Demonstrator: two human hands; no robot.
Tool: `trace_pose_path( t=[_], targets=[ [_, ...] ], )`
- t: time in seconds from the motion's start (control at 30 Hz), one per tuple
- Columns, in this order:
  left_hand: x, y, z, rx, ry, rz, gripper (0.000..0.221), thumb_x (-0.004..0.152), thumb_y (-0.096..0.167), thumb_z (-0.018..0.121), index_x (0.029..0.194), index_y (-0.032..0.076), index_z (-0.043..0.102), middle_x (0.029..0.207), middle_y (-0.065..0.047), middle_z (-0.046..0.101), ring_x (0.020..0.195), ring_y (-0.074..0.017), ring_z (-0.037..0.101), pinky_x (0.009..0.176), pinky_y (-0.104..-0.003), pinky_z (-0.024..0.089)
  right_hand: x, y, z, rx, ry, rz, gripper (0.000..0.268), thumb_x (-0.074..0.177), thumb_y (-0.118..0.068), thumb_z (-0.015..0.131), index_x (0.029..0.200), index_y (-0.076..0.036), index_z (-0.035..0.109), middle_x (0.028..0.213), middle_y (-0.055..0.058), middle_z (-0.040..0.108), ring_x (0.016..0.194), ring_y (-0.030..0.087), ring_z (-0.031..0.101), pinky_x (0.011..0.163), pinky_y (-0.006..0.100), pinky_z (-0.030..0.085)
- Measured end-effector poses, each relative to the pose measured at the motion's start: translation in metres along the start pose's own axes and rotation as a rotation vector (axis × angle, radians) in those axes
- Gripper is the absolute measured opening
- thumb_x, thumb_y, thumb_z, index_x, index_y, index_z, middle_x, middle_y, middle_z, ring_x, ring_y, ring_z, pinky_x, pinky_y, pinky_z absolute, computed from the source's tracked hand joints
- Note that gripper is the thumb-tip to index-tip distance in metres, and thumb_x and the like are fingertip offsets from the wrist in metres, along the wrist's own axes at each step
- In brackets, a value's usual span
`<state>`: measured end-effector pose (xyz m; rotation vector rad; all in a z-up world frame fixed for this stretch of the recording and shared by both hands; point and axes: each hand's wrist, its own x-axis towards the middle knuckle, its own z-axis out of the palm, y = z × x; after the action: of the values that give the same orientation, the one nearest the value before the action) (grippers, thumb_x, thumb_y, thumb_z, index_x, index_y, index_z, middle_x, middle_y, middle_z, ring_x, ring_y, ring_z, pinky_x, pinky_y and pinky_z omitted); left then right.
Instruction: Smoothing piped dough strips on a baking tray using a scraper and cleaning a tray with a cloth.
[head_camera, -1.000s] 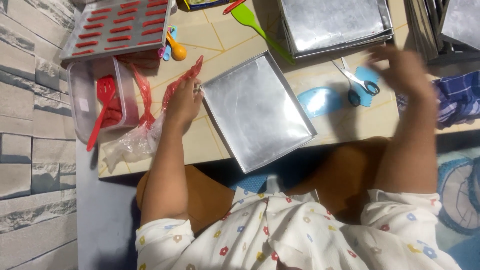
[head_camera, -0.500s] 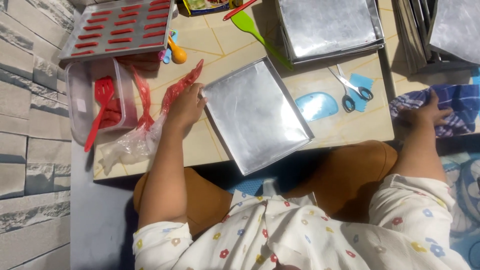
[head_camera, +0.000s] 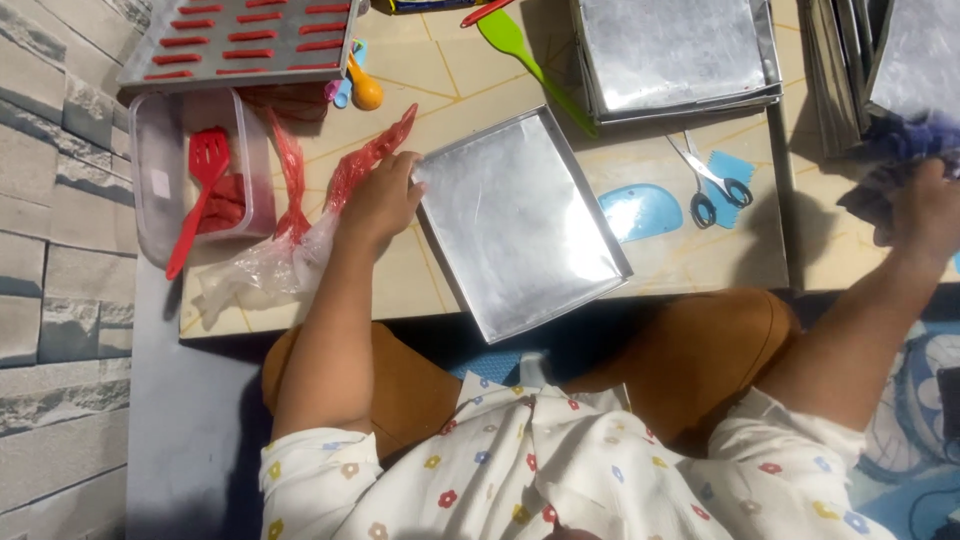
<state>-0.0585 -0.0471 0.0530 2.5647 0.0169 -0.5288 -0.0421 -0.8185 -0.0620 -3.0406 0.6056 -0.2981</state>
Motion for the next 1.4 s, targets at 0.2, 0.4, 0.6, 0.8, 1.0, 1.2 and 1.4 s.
trace_pose_path(
  t=[0.2,0.4,0.6,0.8,1.0,1.2,1.4],
  targets=[
    [-0.009,0.018,-0.001,0.028,-0.036,-0.053,0.059,0.107,0.024,0.048,0.159,0.01,0.024,0.169,-0.018,0.014,0.135,-0.0393,0.048,0.1,-0.054,0.051,-0.143,-0.265,-0.208,0.906,-0.32,-0.352,0.031,0.11,-0.014,0.064,0.132,0.008,0.059,0.107,0.023,0.066,0.077,0.027,0.069,0.061,0.033,0.059],
    [0.024,-0.012,0.026,0.14,0.075,0.061,0.046,0.106,0.009,0.056,0.149,-0.001,0.045,0.144,-0.03,0.051,0.123,-0.0421,0.064,0.104,-0.049,0.054,-0.195,-0.396,-0.156,0.674,-0.72,-0.731,0.051,0.077,-0.009,0.068,0.127,-0.016,0.075,0.106,0.025,0.07,0.106,0.052,0.064,0.09,0.064,0.048],
    [0.046,-0.034,0.034,0.002,0.052,0.043,0.046,0.107,0.012,0.054,0.152,0.007,0.048,0.149,-0.025,0.046,0.127,-0.0406,0.061,0.106,-0.055,0.052,-0.252,-0.46,-0.089,0.277,-0.5,-1.189,0.057,0.09,-0.051,0.067,0.143,-0.034,0.056,0.151,0.01,0.044,0.142,0.039,0.037,0.107,0.075,0.031],
    [0.083,-0.067,0.059,-0.215,0.192,0.06,0.036,0.105,0.005,0.054,0.137,0.012,0.066,0.129,-0.021,0.058,0.118,-0.0369,0.065,0.102,-0.048,0.055,-0.252,-0.5,-0.024,0.262,-0.28,-1.131,0.051,0.092,-0.043,0.062,0.14,-0.029,0.057,0.148,0.007,0.045,0.136,0.04,0.04,0.102,0.063,0.037],
    [0.092,-0.077,0.059,-0.353,0.194,0.154,0.034,0.103,0.0,0.047,0.126,0.005,0.071,0.123,-0.029,0.058,0.113,-0.0498,0.063,0.098,-0.057,0.055,-0.225,-0.552,-0.003,0.282,-0.195,-1.067,0.051,0.091,-0.043,0.063,0.14,-0.029,0.06,0.145,0.004,0.045,0.132,0.038,0.04,0.098,0.057,0.037],
    [0.115,-0.092,0.073,-0.274,0.234,0.134,0.028,0.102,0.006,0.055,0.12,0.016,0.075,0.114,-0.017,0.064,0.114,-0.0418,0.065,0.099,-0.052,0.054,-0.204,-0.575,0.003,0.286,-0.168,-1.081,0.045,0.09,-0.04,0.061,0.134,-0.027,0.065,0.136,0.0,0.05,0.127,0.034,0.042,0.095,0.054,0.036],
    [0.109,-0.083,0.076,-0.159,0.346,0.089,0.011,0.099,0.021,0.066,0.109,0.02,0.072,0.107,-0.011,0.063,0.111,-0.0377,0.067,0.098,-0.05,0.054,-0.203,-0.568,0.013,0.359,-0.046,-1.078,0.047,0.088,-0.042,0.06,0.131,-0.025,0.067,0.134,0.002,0.057,0.134,0.032,0.039,0.109,0.061,0.019]
  ],
)
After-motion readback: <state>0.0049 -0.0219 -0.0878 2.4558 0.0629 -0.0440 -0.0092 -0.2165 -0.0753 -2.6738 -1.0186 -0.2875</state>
